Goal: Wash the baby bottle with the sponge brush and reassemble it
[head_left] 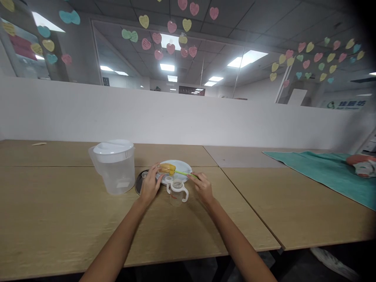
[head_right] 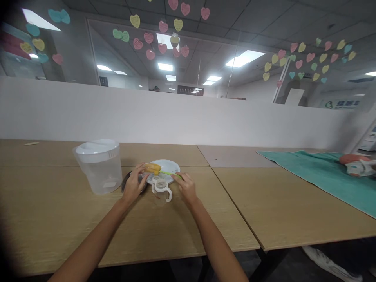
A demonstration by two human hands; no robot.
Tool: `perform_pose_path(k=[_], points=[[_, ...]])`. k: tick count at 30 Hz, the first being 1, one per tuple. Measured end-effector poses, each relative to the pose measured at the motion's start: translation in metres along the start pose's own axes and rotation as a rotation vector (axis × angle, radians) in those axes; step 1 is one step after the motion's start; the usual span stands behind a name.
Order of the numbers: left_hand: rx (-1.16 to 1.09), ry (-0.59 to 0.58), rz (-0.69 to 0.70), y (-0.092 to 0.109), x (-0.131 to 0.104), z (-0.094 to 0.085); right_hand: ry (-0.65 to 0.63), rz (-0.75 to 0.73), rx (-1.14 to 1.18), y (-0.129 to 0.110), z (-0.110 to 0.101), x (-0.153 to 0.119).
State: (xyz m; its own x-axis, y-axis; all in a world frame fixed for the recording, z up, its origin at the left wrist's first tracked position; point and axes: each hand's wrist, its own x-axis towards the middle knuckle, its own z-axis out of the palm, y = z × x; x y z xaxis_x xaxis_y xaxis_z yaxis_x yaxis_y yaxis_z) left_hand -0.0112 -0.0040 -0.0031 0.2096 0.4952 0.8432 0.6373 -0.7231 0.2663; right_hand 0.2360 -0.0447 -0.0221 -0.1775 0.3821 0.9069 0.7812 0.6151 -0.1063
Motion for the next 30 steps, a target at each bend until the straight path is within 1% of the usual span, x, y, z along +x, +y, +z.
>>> perform_pose_path(k=[2,5,11,16,19,23,27,30], points=[[0.018,0.045,0.029,-0.002,0.000,0.000,0.003,-0.001,0.007,0.000,0.000,0.000],[0.048,0.092,0.023,-0.003,-0.001,0.000,-0.006,0.020,0.014,-0.001,0.001,-0.001],[0.122,0.076,-0.019,-0.003,-0.001,-0.002,0.008,0.080,-0.005,-0.003,0.002,-0.002],[0.211,0.099,-0.055,-0.004,-0.001,-0.005,0.046,0.245,-0.041,0.000,-0.001,0.002],[0.283,0.086,-0.106,-0.005,0.001,-0.008,0.066,0.291,-0.057,0.003,-0.003,0.003],[0.357,0.077,-0.203,-0.012,0.003,-0.012,0.023,0.280,-0.089,0.003,-0.003,0.002],[0.441,0.008,-0.267,-0.021,0.001,-0.012,-0.026,0.291,-0.116,0.002,-0.002,0.002],[0.529,-0.035,-0.293,-0.024,-0.001,-0.012,-0.032,0.312,-0.133,0.002,-0.003,0.003]])
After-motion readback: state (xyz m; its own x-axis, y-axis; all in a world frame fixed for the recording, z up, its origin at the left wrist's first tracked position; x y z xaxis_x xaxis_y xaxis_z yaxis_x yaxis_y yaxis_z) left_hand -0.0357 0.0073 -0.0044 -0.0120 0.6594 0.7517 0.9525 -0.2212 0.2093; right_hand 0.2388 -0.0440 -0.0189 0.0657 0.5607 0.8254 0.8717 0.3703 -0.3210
